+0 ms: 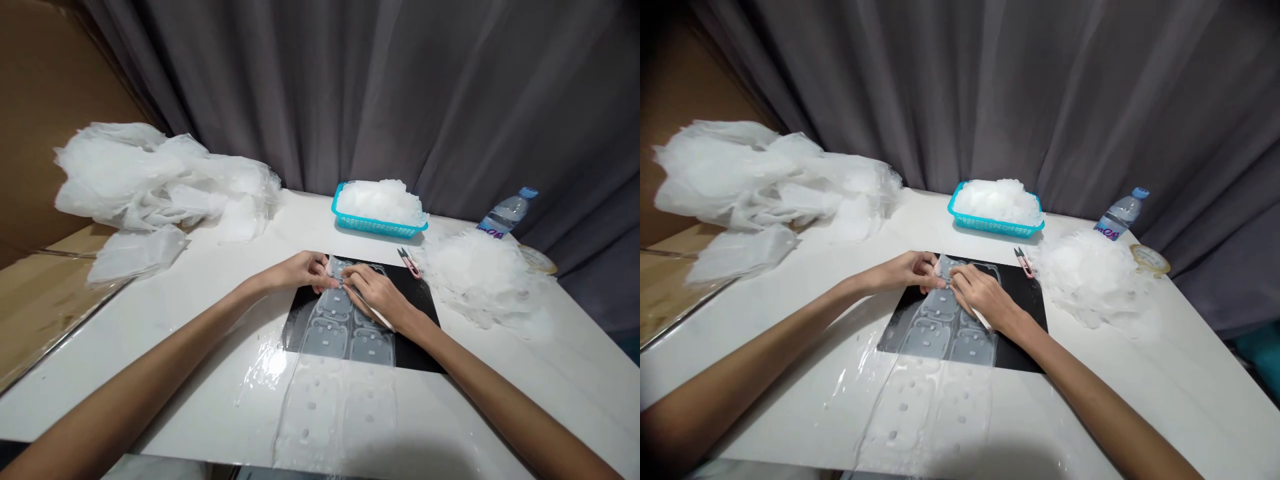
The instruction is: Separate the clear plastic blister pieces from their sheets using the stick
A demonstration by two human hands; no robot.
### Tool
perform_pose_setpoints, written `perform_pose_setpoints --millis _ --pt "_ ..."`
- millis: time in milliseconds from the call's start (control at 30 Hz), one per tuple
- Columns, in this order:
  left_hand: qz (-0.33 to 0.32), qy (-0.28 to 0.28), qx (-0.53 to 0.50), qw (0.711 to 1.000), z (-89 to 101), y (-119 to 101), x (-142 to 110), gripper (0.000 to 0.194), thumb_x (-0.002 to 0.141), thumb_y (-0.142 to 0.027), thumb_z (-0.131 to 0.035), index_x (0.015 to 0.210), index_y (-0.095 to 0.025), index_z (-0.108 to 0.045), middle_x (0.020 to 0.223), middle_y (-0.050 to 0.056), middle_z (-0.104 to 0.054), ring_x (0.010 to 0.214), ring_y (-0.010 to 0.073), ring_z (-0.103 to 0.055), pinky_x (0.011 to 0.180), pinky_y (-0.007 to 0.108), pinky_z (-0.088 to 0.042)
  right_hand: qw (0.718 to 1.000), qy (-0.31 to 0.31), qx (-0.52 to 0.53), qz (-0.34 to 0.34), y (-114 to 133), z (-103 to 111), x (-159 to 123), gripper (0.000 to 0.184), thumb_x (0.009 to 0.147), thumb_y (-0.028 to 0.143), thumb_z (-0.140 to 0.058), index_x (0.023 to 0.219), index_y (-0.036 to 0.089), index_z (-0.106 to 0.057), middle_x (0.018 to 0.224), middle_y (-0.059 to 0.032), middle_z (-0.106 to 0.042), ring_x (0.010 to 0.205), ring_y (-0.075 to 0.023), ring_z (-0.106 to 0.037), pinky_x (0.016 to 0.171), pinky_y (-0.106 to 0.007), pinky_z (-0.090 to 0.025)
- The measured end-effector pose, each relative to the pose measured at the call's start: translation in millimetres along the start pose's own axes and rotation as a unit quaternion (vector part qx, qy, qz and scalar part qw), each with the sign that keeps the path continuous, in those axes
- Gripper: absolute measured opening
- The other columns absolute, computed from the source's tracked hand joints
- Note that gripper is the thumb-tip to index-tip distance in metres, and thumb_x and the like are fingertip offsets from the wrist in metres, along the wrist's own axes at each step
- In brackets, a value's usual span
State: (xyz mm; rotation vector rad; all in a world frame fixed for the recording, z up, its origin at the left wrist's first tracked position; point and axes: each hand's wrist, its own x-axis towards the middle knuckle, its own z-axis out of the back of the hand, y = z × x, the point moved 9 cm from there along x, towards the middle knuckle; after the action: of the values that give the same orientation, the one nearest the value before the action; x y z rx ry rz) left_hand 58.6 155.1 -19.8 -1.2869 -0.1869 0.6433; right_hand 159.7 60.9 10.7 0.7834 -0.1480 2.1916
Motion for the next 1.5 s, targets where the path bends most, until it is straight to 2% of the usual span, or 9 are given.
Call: perform_pose_setpoints --millis 367,633,800,967,1033,1100,1267,1400,1500 --pt "-0.017 0.002 -0.012 1.000 -8.7 5 6 0.044 0.074 -0.042 -0.086 0.096 -0.018 -0.057 0.070 -0.004 -0.056 0.062 0.0116 -0.050 0.058 0.028 -0.034 0.997 0.029 0.072 -0.012 -7 -8 -4 0.021 0.108 0.020 -0.041 0.101 0.021 -0.060 0.108 -0.0132 -0.072 0.101 -0.0256 -0.069 0.087 -0.040 -0.058" --pt "0.030 0.010 0.012 0.999 2.3 14 1 0.045 0.071 -0.038 -0.088 0.098 -0.021 -0.055 0.066 -0.007 -0.059 0.062 0.0142 -0.056 0.062 0.028 -0.034 0.930 -0.164 0.211 -0.252 -93 34 -15 0.015 0.102 0.035 -0.055 0.096 0.022 -0.060 0.102 -0.0082 -0.070 0.098 -0.0235 -0.067 0.091 -0.041 -0.054" --pt "0.031 0.018 0.037 0.999 2.9 12 -2 0.050 0.076 -0.049 -0.086 0.104 -0.022 -0.055 0.072 -0.004 -0.064 0.069 0.0178 -0.061 0.065 0.029 -0.038 0.907 -0.138 0.293 -0.268 -95 40 -10 0.018 0.098 0.039 -0.062 0.092 0.021 -0.064 0.099 -0.0043 -0.073 0.092 -0.0201 -0.068 0.083 -0.034 -0.055" --pt "-0.111 -0.180 0.190 0.959 14.5 -28 -9 0.075 0.077 -0.059 -0.085 0.134 -0.024 -0.051 0.124 0.012 -0.068 0.110 0.0288 -0.063 0.088 0.039 -0.049 0.901 -0.025 0.367 -0.231 -59 38 8 0.017 0.097 0.037 -0.066 0.093 0.021 -0.067 0.100 -0.0026 -0.073 0.092 -0.0182 -0.067 0.084 -0.032 -0.052" --pt "-0.178 -0.195 0.224 0.938 4.9 -43 -12 0.061 0.082 -0.057 -0.081 0.129 -0.024 -0.061 0.131 0.011 -0.066 0.119 0.0297 -0.060 0.099 0.041 -0.047 0.905 0.008 0.362 -0.221 -47 43 14 0.018 0.098 0.038 -0.065 0.095 0.021 -0.069 0.100 -0.0028 -0.073 0.093 -0.0191 -0.067 0.084 -0.032 -0.052" --pt "-0.185 -0.166 0.205 0.947 -4.3 -43 -9 0.039 0.092 -0.056 -0.071 0.109 -0.020 -0.072 0.109 0.007 -0.073 0.103 0.0259 -0.065 0.092 0.039 -0.049 0.910 0.012 0.354 -0.215 -42 50 17 0.021 0.099 0.042 -0.065 0.098 0.022 -0.070 0.099 -0.0024 -0.073 0.092 -0.0197 -0.067 0.083 -0.033 -0.052" --pt "-0.126 -0.145 0.031 0.981 -0.5 -24 0 0.037 0.090 -0.051 -0.075 0.092 -0.014 -0.074 0.083 0.005 -0.072 0.074 0.0179 -0.064 0.069 0.031 -0.049 0.937 -0.105 0.260 -0.209 -61 72 12 0.049 0.112 0.044 -0.032 0.095 0.021 -0.072 0.109 -0.0065 -0.069 0.113 -0.0242 -0.063 0.107 -0.042 -0.045" --pt "-0.134 -0.140 -0.027 0.981 0.9 -25 2 0.034 0.083 -0.045 -0.083 0.088 -0.014 -0.071 0.076 0.002 -0.065 0.068 0.0149 -0.060 0.064 0.028 -0.046 0.986 -0.057 0.049 -0.151 -61 58 5 0.042 0.109 0.036 -0.034 0.123 0.017 -0.069 0.119 -0.0157 -0.060 0.115 -0.0322 -0.055 0.104 -0.053 -0.046" --pt "-0.125 -0.139 -0.044 0.981 -0.1 -25 3 0.035 0.079 -0.044 -0.085 0.087 -0.014 -0.068 0.074 0.000 -0.061 0.066 0.0140 -0.058 0.062 0.027 -0.044 0.992 -0.014 -0.023 -0.124 -57 41 0 0.044 0.106 0.024 -0.038 0.145 0.015 -0.055 0.133 -0.0203 -0.053 0.118 -0.0347 -0.050 0.103 -0.058 -0.047"
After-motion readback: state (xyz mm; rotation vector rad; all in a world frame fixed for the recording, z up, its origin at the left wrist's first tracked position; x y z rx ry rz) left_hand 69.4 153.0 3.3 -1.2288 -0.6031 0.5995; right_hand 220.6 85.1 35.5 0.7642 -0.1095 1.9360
